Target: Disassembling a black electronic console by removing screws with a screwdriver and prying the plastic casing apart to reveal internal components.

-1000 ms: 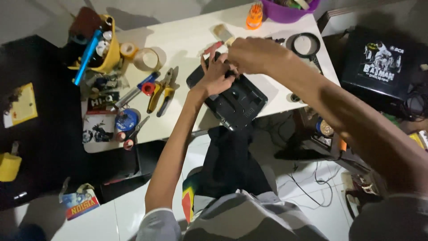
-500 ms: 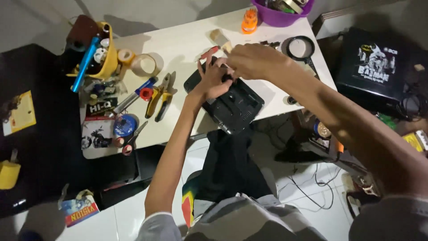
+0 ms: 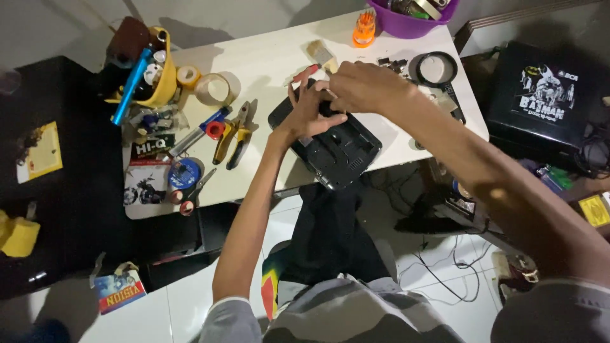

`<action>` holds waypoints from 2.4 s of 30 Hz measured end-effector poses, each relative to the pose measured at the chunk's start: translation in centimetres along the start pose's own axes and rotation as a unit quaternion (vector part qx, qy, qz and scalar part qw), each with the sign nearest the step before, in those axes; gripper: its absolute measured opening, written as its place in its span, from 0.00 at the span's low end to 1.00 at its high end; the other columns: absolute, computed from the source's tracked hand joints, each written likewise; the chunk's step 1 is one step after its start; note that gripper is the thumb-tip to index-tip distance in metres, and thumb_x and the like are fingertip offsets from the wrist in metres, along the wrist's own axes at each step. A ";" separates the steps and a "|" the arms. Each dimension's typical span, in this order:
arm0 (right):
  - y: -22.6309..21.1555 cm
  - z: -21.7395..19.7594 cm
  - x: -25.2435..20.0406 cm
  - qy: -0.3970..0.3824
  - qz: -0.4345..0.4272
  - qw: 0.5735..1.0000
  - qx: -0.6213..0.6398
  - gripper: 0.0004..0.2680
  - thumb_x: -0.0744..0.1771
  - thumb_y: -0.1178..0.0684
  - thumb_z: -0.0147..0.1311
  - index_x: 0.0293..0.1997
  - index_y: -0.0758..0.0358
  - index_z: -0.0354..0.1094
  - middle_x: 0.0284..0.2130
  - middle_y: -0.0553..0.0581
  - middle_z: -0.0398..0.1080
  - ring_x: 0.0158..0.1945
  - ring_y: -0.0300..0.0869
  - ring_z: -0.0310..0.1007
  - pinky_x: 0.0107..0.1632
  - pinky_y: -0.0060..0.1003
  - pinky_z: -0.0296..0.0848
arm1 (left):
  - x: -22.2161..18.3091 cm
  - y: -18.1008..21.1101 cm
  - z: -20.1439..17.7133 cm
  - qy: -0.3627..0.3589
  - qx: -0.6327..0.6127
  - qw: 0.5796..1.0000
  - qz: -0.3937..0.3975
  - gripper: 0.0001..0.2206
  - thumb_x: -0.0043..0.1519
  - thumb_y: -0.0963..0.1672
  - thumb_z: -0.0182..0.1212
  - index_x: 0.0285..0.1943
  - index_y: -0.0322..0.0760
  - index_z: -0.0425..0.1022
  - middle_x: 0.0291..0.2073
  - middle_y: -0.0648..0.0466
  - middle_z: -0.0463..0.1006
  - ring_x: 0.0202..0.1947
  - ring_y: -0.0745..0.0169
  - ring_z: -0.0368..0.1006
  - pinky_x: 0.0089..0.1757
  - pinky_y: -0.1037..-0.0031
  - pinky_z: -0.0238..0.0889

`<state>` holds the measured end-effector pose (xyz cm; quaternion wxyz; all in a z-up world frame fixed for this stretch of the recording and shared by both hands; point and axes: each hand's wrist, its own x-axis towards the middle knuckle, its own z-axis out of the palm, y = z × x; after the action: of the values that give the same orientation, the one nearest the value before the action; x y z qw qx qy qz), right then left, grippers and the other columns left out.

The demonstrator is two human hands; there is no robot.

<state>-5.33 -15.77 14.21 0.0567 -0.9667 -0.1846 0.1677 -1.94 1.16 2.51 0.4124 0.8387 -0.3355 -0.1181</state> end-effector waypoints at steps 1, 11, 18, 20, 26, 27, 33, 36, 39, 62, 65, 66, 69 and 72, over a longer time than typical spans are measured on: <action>0.8 1.9 2.0 0.005 0.002 1.000 0.000 0.07 0.66 0.51 0.57 0.37 0.65 0.73 0.38 0.69 0.75 0.46 0.68 0.77 0.46 0.59 0.77 | -0.1 -0.3 0.3 -0.001 0.003 1.000 0.004 0.16 0.58 0.54 0.65 0.47 0.45 0.78 0.58 0.48 0.69 0.75 0.27 0.20 0.59 0.23 0.06; 0.1 -0.7 0.1 -0.044 -0.013 0.998 -0.041 0.04 0.69 0.59 0.49 0.46 0.64 0.69 0.47 0.59 0.68 0.39 0.50 0.70 0.33 0.44 0.68 | 0.3 -1.7 1.4 0.049 0.003 0.999 0.019 0.22 0.59 0.53 0.66 0.57 0.46 0.63 0.45 0.64 0.81 0.77 0.58 0.25 0.64 0.39 0.08; -4.1 -4.5 -2.7 -0.113 0.108 0.988 0.015 0.11 0.74 0.49 0.39 0.60 0.65 0.58 0.44 0.66 0.68 0.43 0.58 0.72 0.44 0.53 0.78 | 0.1 -2.0 1.1 0.027 -0.026 0.998 0.054 0.22 0.61 0.54 0.61 0.60 0.47 0.63 0.44 0.61 0.85 0.77 0.55 0.17 0.60 0.38 -0.03; -2.1 -3.6 -1.9 -0.091 0.043 0.995 -0.014 0.08 0.71 0.57 0.45 0.56 0.64 0.62 0.46 0.63 0.68 0.43 0.53 0.71 0.40 0.46 0.77 | 0.5 -1.9 0.9 0.030 -0.033 0.997 0.058 0.17 0.60 0.50 0.65 0.53 0.44 0.67 0.40 0.62 0.84 0.77 0.58 0.19 0.62 0.42 0.02; -1.7 -1.8 -0.5 -0.059 0.004 0.998 -0.031 0.08 0.71 0.52 0.47 0.45 0.66 0.68 0.42 0.62 0.68 0.38 0.51 0.70 0.36 0.47 0.73 | 0.9 -1.3 0.9 0.011 0.018 1.000 -0.001 0.07 0.57 0.48 0.66 0.32 0.44 0.84 0.64 0.64 0.65 0.77 0.49 0.24 0.63 0.33 0.07; -2.8 -2.5 -0.8 -0.074 0.053 0.996 -0.010 0.17 0.74 0.44 0.45 0.36 0.72 0.68 0.39 0.65 0.69 0.32 0.51 0.69 0.35 0.46 0.73 | 1.1 -1.4 0.9 0.015 0.025 0.999 0.014 0.08 0.58 0.48 0.66 0.33 0.43 0.83 0.63 0.62 0.65 0.77 0.47 0.24 0.62 0.29 0.08; -3.6 -3.2 -0.6 -0.095 0.029 0.993 -0.063 0.11 0.70 0.55 0.50 0.57 0.65 0.64 0.56 0.60 0.63 0.42 0.56 0.71 0.39 0.49 0.71 | 0.6 -0.8 0.6 0.016 -0.022 0.999 -0.018 0.17 0.56 0.49 0.64 0.51 0.41 0.76 0.59 0.56 0.74 0.77 0.53 0.21 0.64 0.37 0.07; -0.5 -0.7 0.4 -0.042 -0.001 0.996 -0.073 0.04 0.68 0.61 0.52 0.44 0.70 0.65 0.36 0.64 0.67 0.36 0.57 0.72 0.32 0.51 0.69 | 0.9 0.8 0.4 0.006 0.016 0.999 -0.043 0.10 0.54 0.47 0.64 0.20 0.46 0.80 0.57 0.67 0.72 0.78 0.54 0.25 0.65 0.36 0.05; -1.0 -1.0 -0.8 -0.070 0.042 0.996 -0.046 0.15 0.72 0.41 0.47 0.60 0.58 0.64 0.51 0.64 0.67 0.48 0.56 0.70 0.46 0.52 0.74 | 1.1 -0.2 0.6 -0.005 0.037 0.999 -0.034 0.11 0.54 0.50 0.62 0.24 0.44 0.79 0.59 0.65 0.66 0.78 0.48 0.24 0.64 0.35 0.05; -0.6 -0.7 -0.3 -0.025 -0.010 1.000 -0.011 0.10 0.67 0.51 0.55 0.49 0.66 0.69 0.46 0.74 0.73 0.50 0.72 0.75 0.48 0.62 0.75 | 0.1 1.2 1.1 0.037 0.137 0.990 -0.027 0.24 0.57 0.59 0.61 0.51 0.45 0.78 0.63 0.43 0.69 0.73 0.30 0.43 0.64 0.27 0.16; -0.5 0.0 -0.4 -0.017 -0.007 0.999 -0.029 0.09 0.68 0.52 0.52 0.45 0.67 0.71 0.43 0.74 0.73 0.48 0.72 0.75 0.47 0.63 0.76 | -0.2 1.2 0.7 0.048 0.084 0.995 -0.011 0.13 0.57 0.54 0.64 0.40 0.47 0.81 0.59 0.46 0.69 0.73 0.29 0.37 0.62 0.22 0.16; -0.4 0.1 -0.5 -0.007 -0.003 0.998 -0.067 0.10 0.68 0.50 0.49 0.41 0.67 0.74 0.39 0.73 0.74 0.45 0.71 0.77 0.45 0.61 0.77 | -0.1 1.1 0.5 0.039 0.063 0.997 0.001 0.09 0.57 0.51 0.64 0.35 0.47 0.82 0.59 0.49 0.67 0.74 0.30 0.30 0.61 0.19 0.17; 3.2 4.7 4.7 0.060 -0.006 0.988 -0.142 0.06 0.66 0.53 0.53 0.33 0.62 0.72 0.32 0.65 0.74 0.37 0.64 0.79 0.39 0.55 0.78 | 0.8 -0.8 1.5 0.031 0.089 0.996 -0.007 0.09 0.55 0.53 0.67 0.32 0.50 0.82 0.59 0.53 0.66 0.75 0.34 0.30 0.60 0.17 0.19; 0.9 -0.1 0.1 -0.018 -0.005 1.000 -0.015 0.08 0.67 0.49 0.55 0.42 0.64 0.72 0.37 0.69 0.75 0.45 0.68 0.78 0.45 0.60 0.76 | 1.4 -2.4 2.1 0.022 0.079 0.996 -0.025 0.07 0.56 0.52 0.68 0.32 0.53 0.80 0.57 0.57 0.67 0.74 0.34 0.33 0.61 0.20 0.17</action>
<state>-4.86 -16.60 14.14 0.0402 -0.9634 -0.1928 0.1821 -0.77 -0.02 -0.54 0.3487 0.8793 -0.3135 -0.0831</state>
